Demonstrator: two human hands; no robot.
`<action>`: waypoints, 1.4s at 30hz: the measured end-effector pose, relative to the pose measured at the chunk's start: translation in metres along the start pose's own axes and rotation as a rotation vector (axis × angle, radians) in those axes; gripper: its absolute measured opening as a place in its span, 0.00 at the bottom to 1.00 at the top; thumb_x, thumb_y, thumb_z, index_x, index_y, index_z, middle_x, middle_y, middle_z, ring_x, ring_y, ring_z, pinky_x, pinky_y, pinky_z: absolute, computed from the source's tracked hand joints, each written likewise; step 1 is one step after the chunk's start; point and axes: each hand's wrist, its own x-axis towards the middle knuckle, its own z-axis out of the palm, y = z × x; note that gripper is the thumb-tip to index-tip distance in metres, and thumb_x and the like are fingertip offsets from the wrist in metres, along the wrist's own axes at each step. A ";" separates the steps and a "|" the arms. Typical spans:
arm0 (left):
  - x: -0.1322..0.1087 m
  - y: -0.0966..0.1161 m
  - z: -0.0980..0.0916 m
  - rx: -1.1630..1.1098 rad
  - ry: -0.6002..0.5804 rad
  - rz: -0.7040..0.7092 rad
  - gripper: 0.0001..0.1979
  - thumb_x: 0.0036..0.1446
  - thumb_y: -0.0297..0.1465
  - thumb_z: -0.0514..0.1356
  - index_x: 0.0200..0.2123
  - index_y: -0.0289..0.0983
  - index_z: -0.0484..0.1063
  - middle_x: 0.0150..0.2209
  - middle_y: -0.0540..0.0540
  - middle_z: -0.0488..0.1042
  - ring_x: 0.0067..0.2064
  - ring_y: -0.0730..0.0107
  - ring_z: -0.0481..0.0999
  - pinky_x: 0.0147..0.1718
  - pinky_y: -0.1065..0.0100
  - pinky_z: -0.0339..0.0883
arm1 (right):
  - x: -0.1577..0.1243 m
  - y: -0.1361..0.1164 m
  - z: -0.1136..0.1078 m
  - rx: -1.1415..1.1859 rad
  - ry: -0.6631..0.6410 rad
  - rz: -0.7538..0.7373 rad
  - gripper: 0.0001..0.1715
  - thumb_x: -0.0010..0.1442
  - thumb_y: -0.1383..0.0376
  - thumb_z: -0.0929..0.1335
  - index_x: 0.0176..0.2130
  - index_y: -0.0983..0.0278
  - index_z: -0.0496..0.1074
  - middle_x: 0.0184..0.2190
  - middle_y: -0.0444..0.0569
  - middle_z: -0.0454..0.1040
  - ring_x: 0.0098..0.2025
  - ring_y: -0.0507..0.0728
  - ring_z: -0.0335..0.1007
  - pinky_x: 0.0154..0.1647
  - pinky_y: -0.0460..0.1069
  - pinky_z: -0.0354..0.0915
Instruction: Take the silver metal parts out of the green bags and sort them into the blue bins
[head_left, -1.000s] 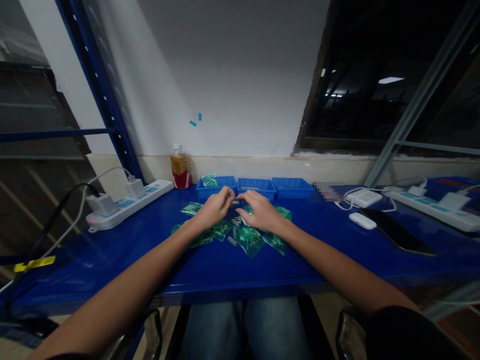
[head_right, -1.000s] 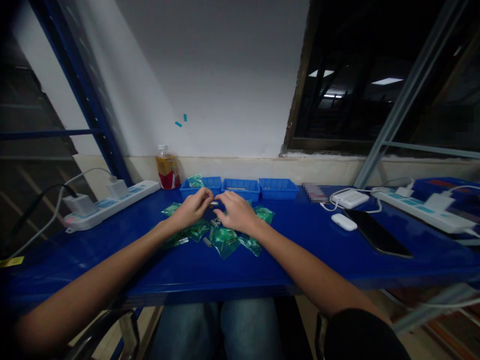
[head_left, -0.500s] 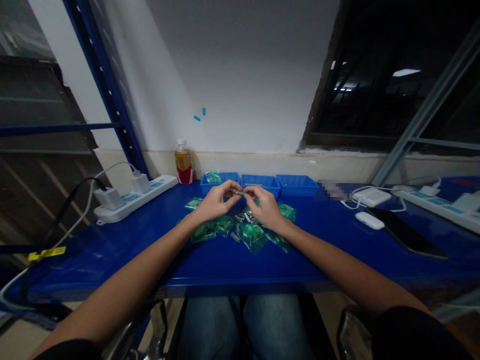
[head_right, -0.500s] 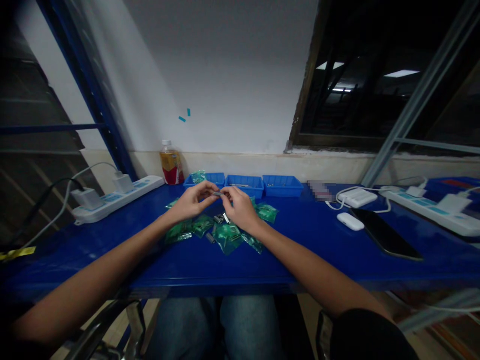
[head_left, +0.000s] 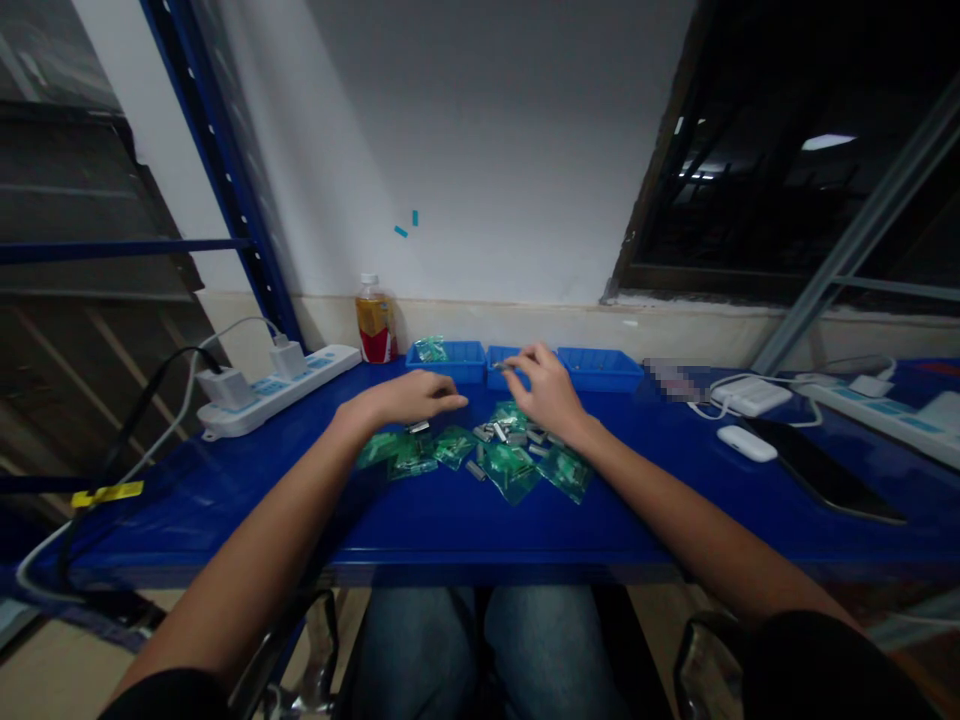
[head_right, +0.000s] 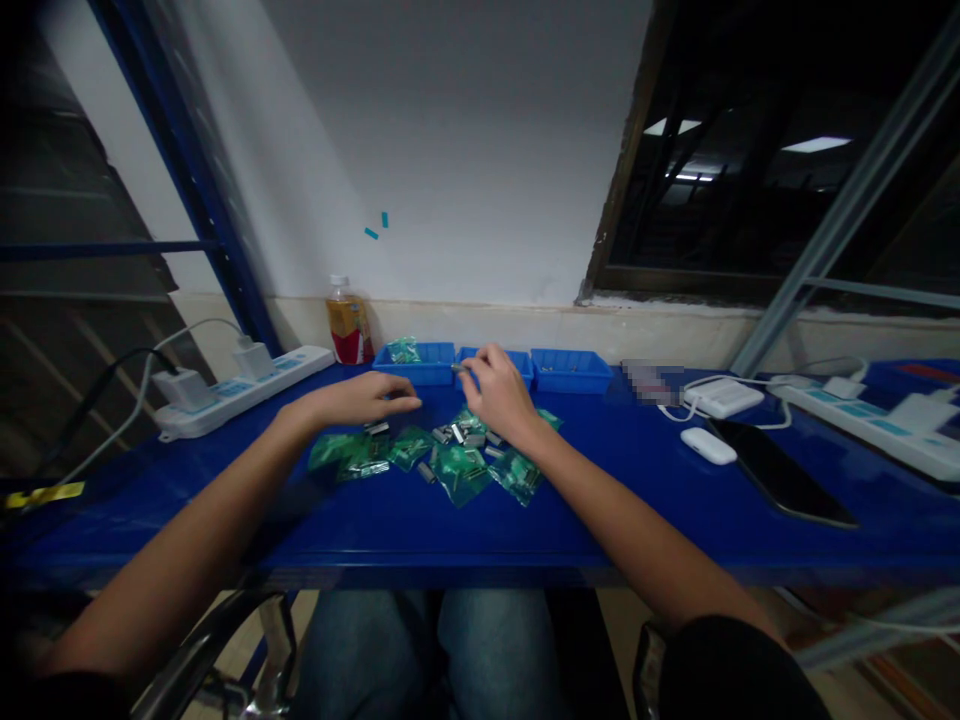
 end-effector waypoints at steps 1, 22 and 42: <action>-0.005 -0.009 -0.007 0.032 -0.053 -0.073 0.17 0.52 0.45 0.58 0.32 0.37 0.75 0.29 0.47 0.76 0.30 0.69 0.72 0.28 0.72 0.60 | 0.006 0.012 -0.002 -0.049 -0.010 0.042 0.13 0.60 0.64 0.64 0.41 0.66 0.75 0.37 0.55 0.68 0.40 0.60 0.66 0.44 0.54 0.63; 0.011 -0.047 0.023 0.269 0.308 -0.033 0.20 0.58 0.42 0.50 0.44 0.33 0.69 0.45 0.38 0.69 0.49 0.56 0.65 0.51 0.57 0.57 | 0.053 0.101 0.010 -0.410 -0.657 0.518 0.20 0.52 0.53 0.70 0.42 0.60 0.77 0.52 0.60 0.63 0.59 0.72 0.48 0.51 0.67 0.56; 0.012 -0.023 0.017 0.163 0.270 -0.129 0.15 0.60 0.36 0.47 0.37 0.35 0.71 0.32 0.44 0.73 0.34 0.65 0.71 0.34 0.67 0.61 | -0.024 -0.020 0.011 0.041 -0.423 -0.079 0.11 0.61 0.61 0.65 0.39 0.62 0.74 0.35 0.52 0.73 0.47 0.62 0.58 0.43 0.56 0.55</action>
